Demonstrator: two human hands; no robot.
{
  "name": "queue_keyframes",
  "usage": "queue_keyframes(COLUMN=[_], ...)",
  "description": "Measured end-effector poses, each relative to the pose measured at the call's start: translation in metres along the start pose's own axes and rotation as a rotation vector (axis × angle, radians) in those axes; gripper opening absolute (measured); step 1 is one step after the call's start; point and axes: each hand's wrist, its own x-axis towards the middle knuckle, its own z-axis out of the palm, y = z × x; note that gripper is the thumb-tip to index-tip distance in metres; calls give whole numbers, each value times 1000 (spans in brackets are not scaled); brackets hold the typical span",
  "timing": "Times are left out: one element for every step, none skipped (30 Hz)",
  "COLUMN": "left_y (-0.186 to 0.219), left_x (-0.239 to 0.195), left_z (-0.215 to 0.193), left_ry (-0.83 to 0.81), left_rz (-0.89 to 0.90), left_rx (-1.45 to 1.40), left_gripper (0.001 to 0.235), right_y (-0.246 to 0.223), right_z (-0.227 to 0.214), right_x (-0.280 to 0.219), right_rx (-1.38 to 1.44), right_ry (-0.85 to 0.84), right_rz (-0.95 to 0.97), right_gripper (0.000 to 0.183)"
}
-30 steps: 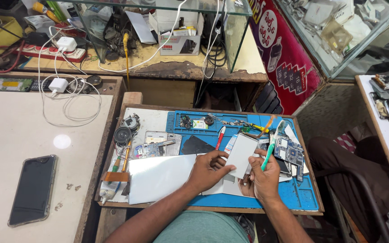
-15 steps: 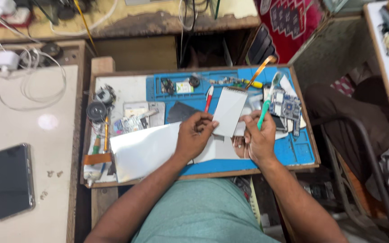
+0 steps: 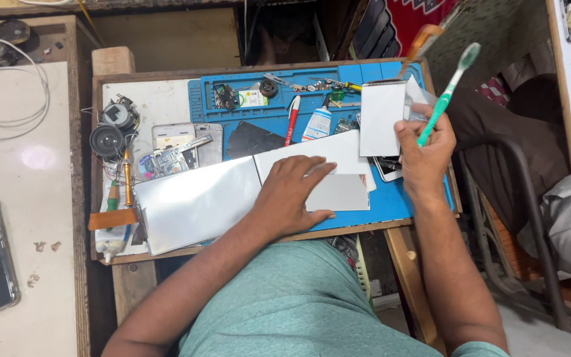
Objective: The person cleans several small rectangular electronic components on a workbench using a toothbrush. They wipe the surfaces and edges of each piece, then place them back on the mat. The person also handles a larger white panel and a flexible ribbon cable.
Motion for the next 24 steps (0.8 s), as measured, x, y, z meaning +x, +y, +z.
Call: queue_keyframes(left_y=[3,3,3,4,3,3,3,3,3,2,1,-1,-3,-5,-8,-10,-12,-13,-15,-16,-16,-17,-18,-19], left_x=[-1,-2,-3,-4,-3,-2,-1,0,2,4,5,7,8,9,9,9,8,7,7,6,6,6,5,5], left_z=[1,3,4,5,6,7,6,4,2,-2,-6,-10,-15,-19,-23,-25,-27,-28,-28,-26,-24,-21,-19,-18], left_ry=[-36,-52,-71,-89,-91,-93,-93,-94,-93,-91,-73,-56,-38,-79,-121,-164,-118,-73,-27,-15,-2,12,21,31], left_rz=[5,6,5,5,-14,-33,-52,-73,-93,-113,-113,-112,-114,-168,-224,-280,-243,-207,-168,-160,-151,-143,-137,-131], left_rx=[35,53,71,90,86,82,79,50,21,-8,-2,4,10,-12,-35,-59,-60,-61,-62,-59,-57,-55,-32,-8], left_gripper=[84,83,82,81,80,80,79,79,78,78,78,79,79,78,77,76,78,79,81,80,79,78,76,75], right_y=[2,4,6,6,7,7,7,6,5,4,3,1,-1,-2,-4,-6,-7,-9,-12,-14,-16,-18,-20,-22], right_z=[-2,-5,-8,-12,-14,-16,-18,-20,-22,-24,-25,-27,-29,-31,-33,-35,-36,-38,-39,-40,-40,-39,-38,-36], right_x=[2,4,5,6,7,8,9,9,10,11,12,12,13,13,13,13,13,12,12,11,10,9,8,5], right_rx=[-52,-104,-165,-226,-285,-315,-344,-372,-390,-407,-424,-485,-546,-606,-630,-654,-678,-711,-744,-778,-774,-769,-763,-760], right_ry=[-17,-34,-37,-40,-43,-31,-20,-9,-2,4,9,11,12,13,19,25,32,44,57,70,80,91,99,87], right_rz=[-41,-82,-93,-103,-117,-103,-92,-80,-85,-89,-94,-90,-84,-79,-75,-71,-66,-46,-27,-8,-62,-116,-170,-202], right_gripper=[44,44,46,47,50,50,51,51,49,47,45,41,37,33,32,31,30,29,29,28,27,26,25,24])
